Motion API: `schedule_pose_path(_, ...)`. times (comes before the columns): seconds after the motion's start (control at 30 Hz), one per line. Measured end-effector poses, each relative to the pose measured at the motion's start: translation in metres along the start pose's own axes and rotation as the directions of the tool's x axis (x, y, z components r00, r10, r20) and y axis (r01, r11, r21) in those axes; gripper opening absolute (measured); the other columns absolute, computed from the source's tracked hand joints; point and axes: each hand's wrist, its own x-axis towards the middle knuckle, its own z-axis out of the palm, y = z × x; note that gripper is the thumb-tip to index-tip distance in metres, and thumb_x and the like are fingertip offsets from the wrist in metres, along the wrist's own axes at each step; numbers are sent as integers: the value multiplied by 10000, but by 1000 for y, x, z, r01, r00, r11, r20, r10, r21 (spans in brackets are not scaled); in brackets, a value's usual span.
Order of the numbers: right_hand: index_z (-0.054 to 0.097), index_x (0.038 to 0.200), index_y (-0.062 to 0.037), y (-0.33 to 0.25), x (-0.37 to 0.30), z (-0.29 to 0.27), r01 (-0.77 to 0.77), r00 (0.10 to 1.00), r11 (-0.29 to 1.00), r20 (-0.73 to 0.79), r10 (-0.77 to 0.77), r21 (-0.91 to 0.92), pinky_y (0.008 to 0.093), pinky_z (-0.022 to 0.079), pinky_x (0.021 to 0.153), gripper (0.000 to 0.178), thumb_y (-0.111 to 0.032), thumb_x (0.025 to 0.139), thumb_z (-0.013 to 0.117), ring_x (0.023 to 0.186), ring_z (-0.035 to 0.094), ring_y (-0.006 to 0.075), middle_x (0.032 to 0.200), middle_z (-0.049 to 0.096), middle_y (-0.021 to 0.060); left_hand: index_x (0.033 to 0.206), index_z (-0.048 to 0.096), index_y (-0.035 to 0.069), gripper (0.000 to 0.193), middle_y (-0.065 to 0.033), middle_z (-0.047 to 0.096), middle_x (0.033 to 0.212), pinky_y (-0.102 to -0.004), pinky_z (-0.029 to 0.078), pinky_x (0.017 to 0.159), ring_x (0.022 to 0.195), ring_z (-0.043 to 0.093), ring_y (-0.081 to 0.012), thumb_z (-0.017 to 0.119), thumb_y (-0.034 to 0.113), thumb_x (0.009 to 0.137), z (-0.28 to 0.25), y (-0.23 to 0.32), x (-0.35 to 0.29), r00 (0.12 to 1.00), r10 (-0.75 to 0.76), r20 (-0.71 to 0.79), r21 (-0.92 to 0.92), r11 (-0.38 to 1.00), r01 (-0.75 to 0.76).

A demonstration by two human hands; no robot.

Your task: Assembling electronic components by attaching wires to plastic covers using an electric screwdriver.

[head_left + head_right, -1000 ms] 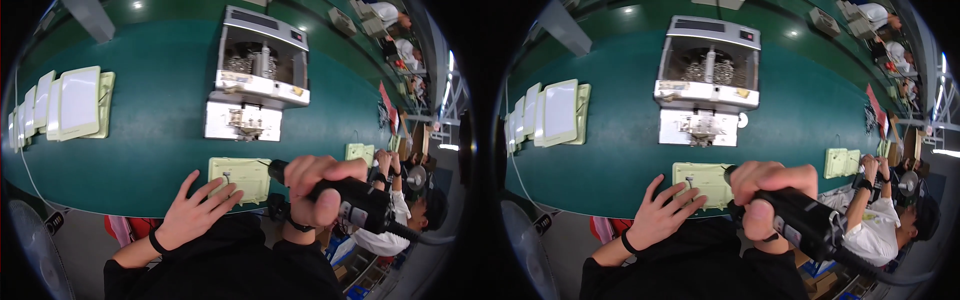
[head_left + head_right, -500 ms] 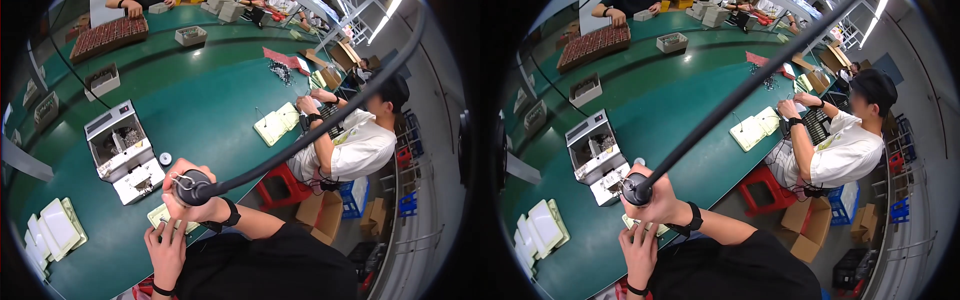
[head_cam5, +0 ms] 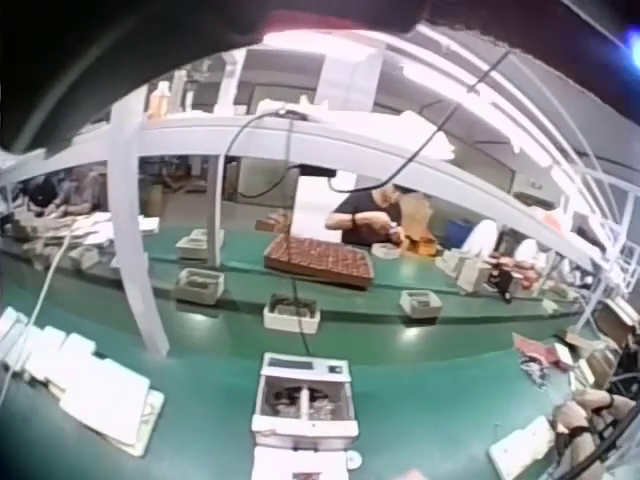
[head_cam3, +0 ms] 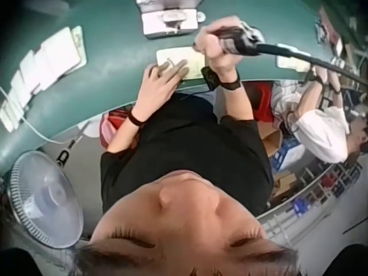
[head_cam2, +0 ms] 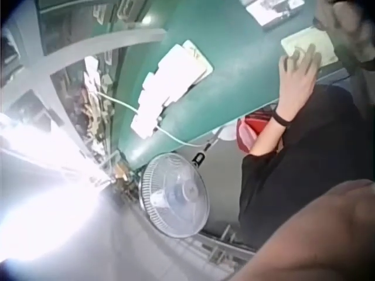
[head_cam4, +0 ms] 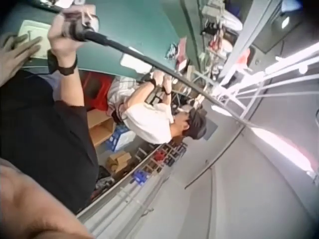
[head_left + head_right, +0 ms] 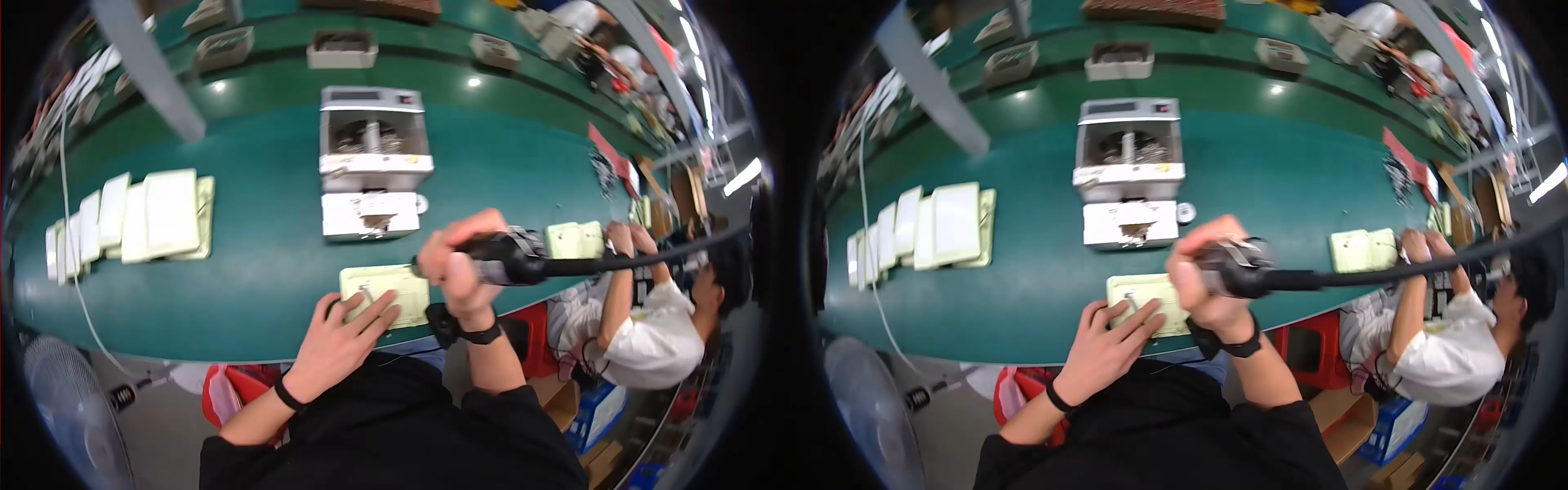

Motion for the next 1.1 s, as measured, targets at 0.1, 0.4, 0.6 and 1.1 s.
schedule_pose_path(0.1,471,1068,-53,1,8,5,-30,998,992,54,23,122,323,425,472,260,-198,1000,676,492,477,149,641,520,50,1446,641,184,532,27,574,1564,-479,433,1125,1216,605,-256,717,174,920,1,-4,-5,1000,8,-18,-28,1000,-8)
schedule_pose_path(0.4,482,1092,-64,-11,12,14,-80,990,991,125,66,105,331,432,485,342,-265,979,734,477,461,161,660,535,61,1401,683,193,472,68,611,1524,-450,452,1108,1196,622,-213,708,205,930,3,-8,-10,997,33,-75,35,999,-30)
schedule_pose_path(0.6,460,1160,-56,-46,46,54,81,988,975,110,-105,205,364,465,515,336,-232,1015,707,538,518,188,702,567,84,1304,716,97,373,-12,649,1451,-437,476,1130,1260,616,-238,679,190,944,11,-11,-17,984,57,-167,-26,998,-63)
schedule_pose_path(1.1,508,1158,-90,-38,36,71,125,991,992,47,-123,-30,340,394,481,276,-316,1025,594,488,431,140,665,498,40,1184,729,40,309,-81,678,1363,-444,475,1174,1300,611,-266,675,154,902,12,-19,-14,975,45,-215,-142,987,-77)
